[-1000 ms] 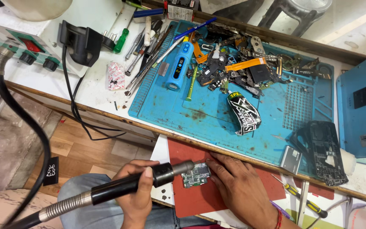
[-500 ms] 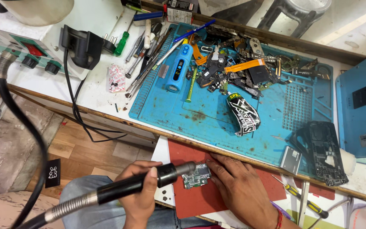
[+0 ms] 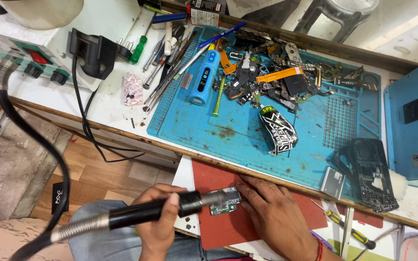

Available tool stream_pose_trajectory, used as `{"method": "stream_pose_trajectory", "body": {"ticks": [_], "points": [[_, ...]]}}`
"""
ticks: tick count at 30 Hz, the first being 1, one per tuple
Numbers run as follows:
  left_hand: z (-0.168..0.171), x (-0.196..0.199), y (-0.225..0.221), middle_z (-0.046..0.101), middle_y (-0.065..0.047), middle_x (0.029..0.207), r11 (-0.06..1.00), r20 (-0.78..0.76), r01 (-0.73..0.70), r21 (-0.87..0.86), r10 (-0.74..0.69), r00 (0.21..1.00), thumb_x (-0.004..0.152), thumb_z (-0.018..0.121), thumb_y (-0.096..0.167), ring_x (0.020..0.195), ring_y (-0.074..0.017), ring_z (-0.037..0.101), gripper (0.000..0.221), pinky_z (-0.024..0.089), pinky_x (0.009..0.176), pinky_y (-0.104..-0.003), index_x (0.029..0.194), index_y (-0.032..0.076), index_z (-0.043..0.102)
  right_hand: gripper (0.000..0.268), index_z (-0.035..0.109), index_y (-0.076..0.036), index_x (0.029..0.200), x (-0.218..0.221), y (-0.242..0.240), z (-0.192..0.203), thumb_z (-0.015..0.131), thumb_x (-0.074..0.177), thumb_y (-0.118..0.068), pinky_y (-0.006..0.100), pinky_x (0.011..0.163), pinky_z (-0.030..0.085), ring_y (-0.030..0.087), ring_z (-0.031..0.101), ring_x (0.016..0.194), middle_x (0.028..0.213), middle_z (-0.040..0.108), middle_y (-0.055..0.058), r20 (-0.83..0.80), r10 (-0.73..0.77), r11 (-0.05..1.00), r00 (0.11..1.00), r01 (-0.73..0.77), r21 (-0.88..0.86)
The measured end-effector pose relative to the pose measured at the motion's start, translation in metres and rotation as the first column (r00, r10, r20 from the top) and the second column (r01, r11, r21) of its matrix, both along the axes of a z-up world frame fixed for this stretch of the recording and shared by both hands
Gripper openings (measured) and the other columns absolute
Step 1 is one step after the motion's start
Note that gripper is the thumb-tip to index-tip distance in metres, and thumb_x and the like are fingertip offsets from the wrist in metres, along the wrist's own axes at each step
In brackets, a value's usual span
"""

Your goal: The person applies heat to a circuit board using a handheld tool while holding it in place by hand on a workbench.

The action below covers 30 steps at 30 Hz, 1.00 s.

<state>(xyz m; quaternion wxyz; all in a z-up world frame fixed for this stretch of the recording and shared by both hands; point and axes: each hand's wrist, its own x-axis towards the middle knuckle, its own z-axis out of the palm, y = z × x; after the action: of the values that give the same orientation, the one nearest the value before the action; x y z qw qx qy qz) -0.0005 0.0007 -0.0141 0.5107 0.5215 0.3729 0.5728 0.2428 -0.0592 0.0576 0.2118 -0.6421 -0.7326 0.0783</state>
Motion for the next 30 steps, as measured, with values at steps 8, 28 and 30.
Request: {"method": "stream_pose_trajectory", "body": {"ticks": [8, 28, 30], "points": [[0.001, 0.003, 0.001, 0.076, -0.017, 0.089, 0.996, -0.001, -0.088, 0.029, 0.088, 0.996, 0.092, 0.07, 0.02, 0.076, -0.0177, 0.071, 0.024, 0.058, 0.074, -0.032, 0.083, 0.002, 0.057, 0.041, 0.071, -0.012, 0.12, 0.0, 0.0, -0.001, 0.073, 0.081, -0.022, 0.045, 0.095, 0.048, 0.034, 0.061, 0.115, 0.125, 0.067, 0.008, 0.001, -0.009, 1.0, 1.0, 0.009, 0.0], [-0.025, -0.007, 0.003, 0.065, -0.032, 0.094, 0.988, 0.416, -0.122, -0.092, 0.15, 0.897, 0.092, 0.065, 0.015, 0.08, -0.0301, 0.067, 0.024, 0.059, 0.08, -0.042, 0.088, -0.006, 0.053, 0.046, 0.064, -0.006, 0.125, -0.005, -0.007, 0.002, 0.073, 0.08, -0.01, 0.043, 0.088, 0.053, 0.032, 0.064, 0.107, 0.119, 0.066, 0.011, -0.038, 0.109, 0.992, 0.993, -0.106, 0.069], [-0.029, -0.008, 0.003, 0.065, -0.033, 0.092, 0.987, 0.433, -0.128, -0.098, 0.158, 0.887, 0.092, 0.064, 0.014, 0.08, -0.0308, 0.067, 0.024, 0.06, 0.079, -0.045, 0.087, -0.005, 0.053, 0.045, 0.065, -0.005, 0.124, 0.0, -0.008, 0.01, 0.074, 0.08, -0.011, 0.041, 0.086, 0.054, 0.031, 0.064, 0.106, 0.117, 0.067, 0.011, -0.078, 0.094, 0.993, 0.993, -0.087, 0.084]]}}
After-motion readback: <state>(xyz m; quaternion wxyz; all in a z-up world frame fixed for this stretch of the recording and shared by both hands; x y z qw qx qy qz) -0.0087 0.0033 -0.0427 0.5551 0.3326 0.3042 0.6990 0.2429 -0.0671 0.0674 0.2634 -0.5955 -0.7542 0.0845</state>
